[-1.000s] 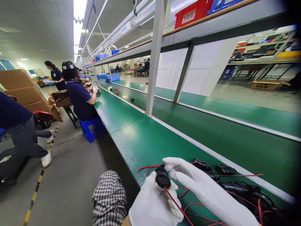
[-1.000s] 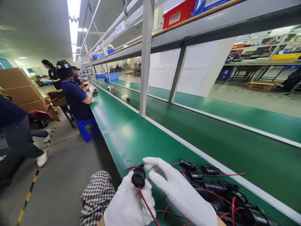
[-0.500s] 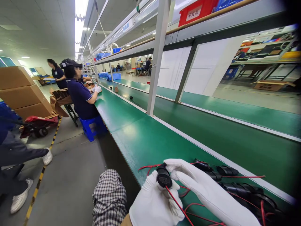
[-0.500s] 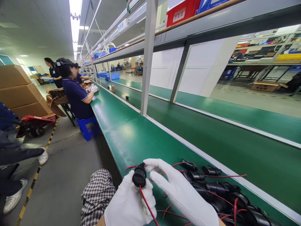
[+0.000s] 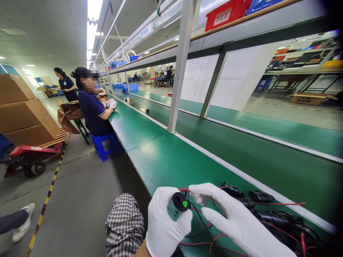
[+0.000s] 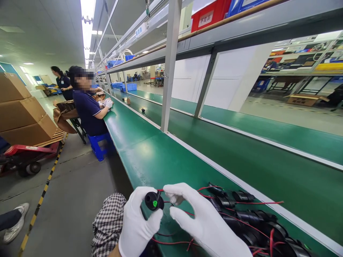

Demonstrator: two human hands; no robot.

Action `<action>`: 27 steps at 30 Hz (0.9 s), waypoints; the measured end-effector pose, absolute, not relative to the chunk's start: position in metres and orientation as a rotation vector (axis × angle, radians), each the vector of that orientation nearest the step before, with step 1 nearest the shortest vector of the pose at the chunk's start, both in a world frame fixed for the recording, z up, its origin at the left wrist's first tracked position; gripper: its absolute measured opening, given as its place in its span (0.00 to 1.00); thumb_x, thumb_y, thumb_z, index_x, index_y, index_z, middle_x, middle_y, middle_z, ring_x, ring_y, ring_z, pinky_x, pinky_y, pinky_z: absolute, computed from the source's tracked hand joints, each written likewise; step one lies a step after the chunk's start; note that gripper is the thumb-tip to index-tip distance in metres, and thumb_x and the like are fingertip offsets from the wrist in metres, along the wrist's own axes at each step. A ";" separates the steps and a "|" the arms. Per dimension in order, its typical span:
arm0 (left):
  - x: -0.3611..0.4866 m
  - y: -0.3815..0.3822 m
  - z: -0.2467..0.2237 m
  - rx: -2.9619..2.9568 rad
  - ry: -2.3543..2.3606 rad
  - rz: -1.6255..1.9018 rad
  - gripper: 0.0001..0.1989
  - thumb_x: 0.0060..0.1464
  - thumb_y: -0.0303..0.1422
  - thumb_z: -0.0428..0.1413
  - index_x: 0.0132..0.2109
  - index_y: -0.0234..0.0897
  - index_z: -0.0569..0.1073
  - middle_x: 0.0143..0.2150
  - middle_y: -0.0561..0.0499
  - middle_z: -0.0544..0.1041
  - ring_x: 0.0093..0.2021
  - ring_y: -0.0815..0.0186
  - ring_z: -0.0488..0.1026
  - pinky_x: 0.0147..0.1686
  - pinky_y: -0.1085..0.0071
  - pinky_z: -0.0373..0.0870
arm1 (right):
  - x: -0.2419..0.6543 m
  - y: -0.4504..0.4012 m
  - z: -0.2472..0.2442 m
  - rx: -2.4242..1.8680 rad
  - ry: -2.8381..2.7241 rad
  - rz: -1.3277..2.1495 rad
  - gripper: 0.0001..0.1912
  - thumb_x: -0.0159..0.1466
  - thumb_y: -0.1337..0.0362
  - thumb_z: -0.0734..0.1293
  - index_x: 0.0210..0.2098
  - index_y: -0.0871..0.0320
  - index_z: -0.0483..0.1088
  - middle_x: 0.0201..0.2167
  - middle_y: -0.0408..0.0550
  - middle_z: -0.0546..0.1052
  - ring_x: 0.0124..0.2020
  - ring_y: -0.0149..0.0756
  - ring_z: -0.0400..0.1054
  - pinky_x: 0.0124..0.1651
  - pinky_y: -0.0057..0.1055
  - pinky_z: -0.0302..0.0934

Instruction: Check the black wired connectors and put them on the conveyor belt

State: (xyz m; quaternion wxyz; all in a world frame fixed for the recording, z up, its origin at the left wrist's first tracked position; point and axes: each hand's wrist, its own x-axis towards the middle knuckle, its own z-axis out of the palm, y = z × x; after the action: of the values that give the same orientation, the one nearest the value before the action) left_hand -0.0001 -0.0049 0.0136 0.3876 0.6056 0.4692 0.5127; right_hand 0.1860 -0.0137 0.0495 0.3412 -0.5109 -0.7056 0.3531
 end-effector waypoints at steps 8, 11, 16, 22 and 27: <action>0.001 -0.004 -0.009 2.182 1.231 1.851 0.17 0.50 0.31 0.63 0.47 0.37 0.72 0.37 0.47 0.75 0.37 0.62 0.71 0.37 0.66 0.68 | 0.171 -0.022 0.030 -1.265 -1.895 0.499 0.22 0.58 0.65 0.67 0.53 0.52 0.67 0.46 0.46 0.77 0.44 0.40 0.74 0.46 0.34 0.72; 0.002 -0.002 -0.013 2.325 1.196 1.886 0.17 0.53 0.31 0.61 0.49 0.34 0.70 0.38 0.46 0.75 0.38 0.61 0.71 0.37 0.65 0.70 | 0.164 -0.026 0.024 -1.204 -1.918 0.401 0.25 0.59 0.64 0.69 0.56 0.50 0.65 0.48 0.46 0.76 0.44 0.39 0.74 0.46 0.32 0.72; 0.002 -0.004 -0.009 2.425 1.177 1.902 0.17 0.62 0.40 0.54 0.52 0.34 0.68 0.39 0.44 0.76 0.40 0.61 0.74 0.39 0.64 0.73 | 0.163 -0.021 0.022 -1.251 -1.825 0.557 0.23 0.52 0.69 0.66 0.48 0.51 0.69 0.46 0.46 0.77 0.47 0.44 0.73 0.51 0.37 0.70; 0.001 -0.008 -0.013 2.373 1.234 1.820 0.23 0.59 0.42 0.58 0.56 0.35 0.65 0.43 0.44 0.76 0.42 0.61 0.74 0.42 0.65 0.73 | 0.174 -0.002 0.027 -1.080 -1.548 1.126 0.24 0.58 0.43 0.69 0.43 0.56 0.71 0.39 0.51 0.77 0.40 0.47 0.73 0.43 0.40 0.70; -0.001 -0.010 -0.015 2.109 1.251 1.668 0.17 0.56 0.39 0.61 0.51 0.41 0.70 0.39 0.49 0.77 0.38 0.62 0.73 0.39 0.66 0.70 | 0.166 -0.001 0.029 -1.064 -1.552 1.198 0.30 0.57 0.34 0.68 0.36 0.56 0.71 0.34 0.49 0.76 0.37 0.45 0.70 0.41 0.39 0.68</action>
State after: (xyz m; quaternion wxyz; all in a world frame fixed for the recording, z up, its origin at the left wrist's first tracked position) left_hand -0.0010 -0.0099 -0.0149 0.0880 0.7085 0.4202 0.5602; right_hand 0.1662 -0.0009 0.0295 0.4400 -0.4284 -0.6247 0.4823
